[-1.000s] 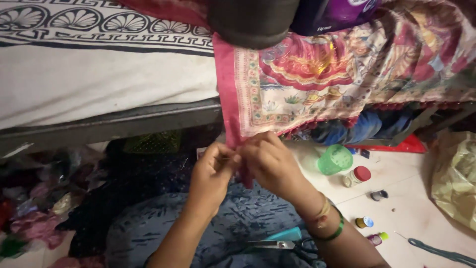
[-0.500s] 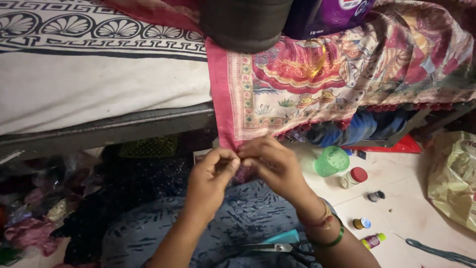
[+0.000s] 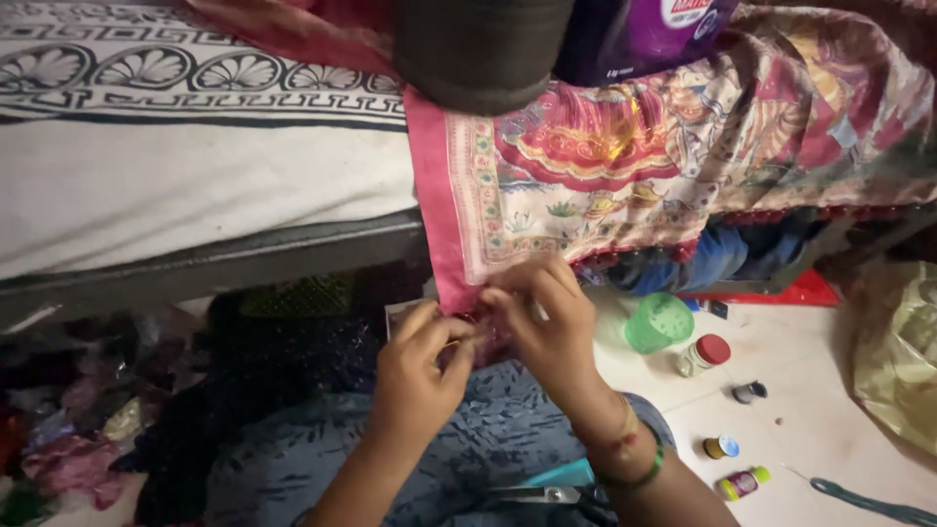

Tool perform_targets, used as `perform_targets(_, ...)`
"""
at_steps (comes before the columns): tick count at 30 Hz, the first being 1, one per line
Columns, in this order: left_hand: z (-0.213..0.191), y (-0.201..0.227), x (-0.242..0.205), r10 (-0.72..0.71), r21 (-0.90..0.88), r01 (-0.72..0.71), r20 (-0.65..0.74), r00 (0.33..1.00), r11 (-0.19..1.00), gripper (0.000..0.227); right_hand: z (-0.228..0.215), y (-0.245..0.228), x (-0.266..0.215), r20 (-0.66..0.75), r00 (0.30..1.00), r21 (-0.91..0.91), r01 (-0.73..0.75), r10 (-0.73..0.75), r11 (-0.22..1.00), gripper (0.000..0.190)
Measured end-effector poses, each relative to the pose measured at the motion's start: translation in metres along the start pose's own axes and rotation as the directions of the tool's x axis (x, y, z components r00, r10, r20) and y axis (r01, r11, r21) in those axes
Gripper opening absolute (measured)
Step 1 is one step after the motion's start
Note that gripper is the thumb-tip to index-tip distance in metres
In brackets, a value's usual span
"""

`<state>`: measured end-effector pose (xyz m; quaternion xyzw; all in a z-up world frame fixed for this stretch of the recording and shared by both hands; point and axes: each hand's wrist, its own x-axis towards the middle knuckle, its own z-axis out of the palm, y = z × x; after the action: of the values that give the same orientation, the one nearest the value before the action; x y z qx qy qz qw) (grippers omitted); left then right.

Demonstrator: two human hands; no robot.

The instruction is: Repairing or adding decorative pom-poms to the edge of a patterned fabric using scissors and thread.

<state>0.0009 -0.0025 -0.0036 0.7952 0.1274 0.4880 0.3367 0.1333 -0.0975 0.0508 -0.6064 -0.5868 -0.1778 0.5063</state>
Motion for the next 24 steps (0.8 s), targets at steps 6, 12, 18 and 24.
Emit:
perform_targets(6,0.003,0.001,-0.009,0.015,-0.014,-0.015,0.007,1.0,1.0,0.018,0.0,0.032,-0.03,0.418,0.731,0.277,-0.668,0.54,0.691,0.009)
perform_targets(12,-0.029,0.029,0.027,0.327,0.304,-0.341,0.098,0.94,0.89,0.039,0.003,0.02,-0.022,0.414,0.776,0.403,-0.625,0.475,0.669,0.009)
perform_targets(18,-0.033,0.012,0.032,0.289,0.376,-0.354,0.22,0.932,0.856,0.039,-0.001,0.016,-0.018,0.307,0.861,0.24,-0.482,0.405,0.843,0.011)
perform_targets(24,-0.032,0.022,0.025,0.175,0.27,-0.181,0.047,0.983,0.946,0.019,-0.01,0.018,-0.016,0.252,0.918,0.158,-0.35,0.305,0.923,0.011)
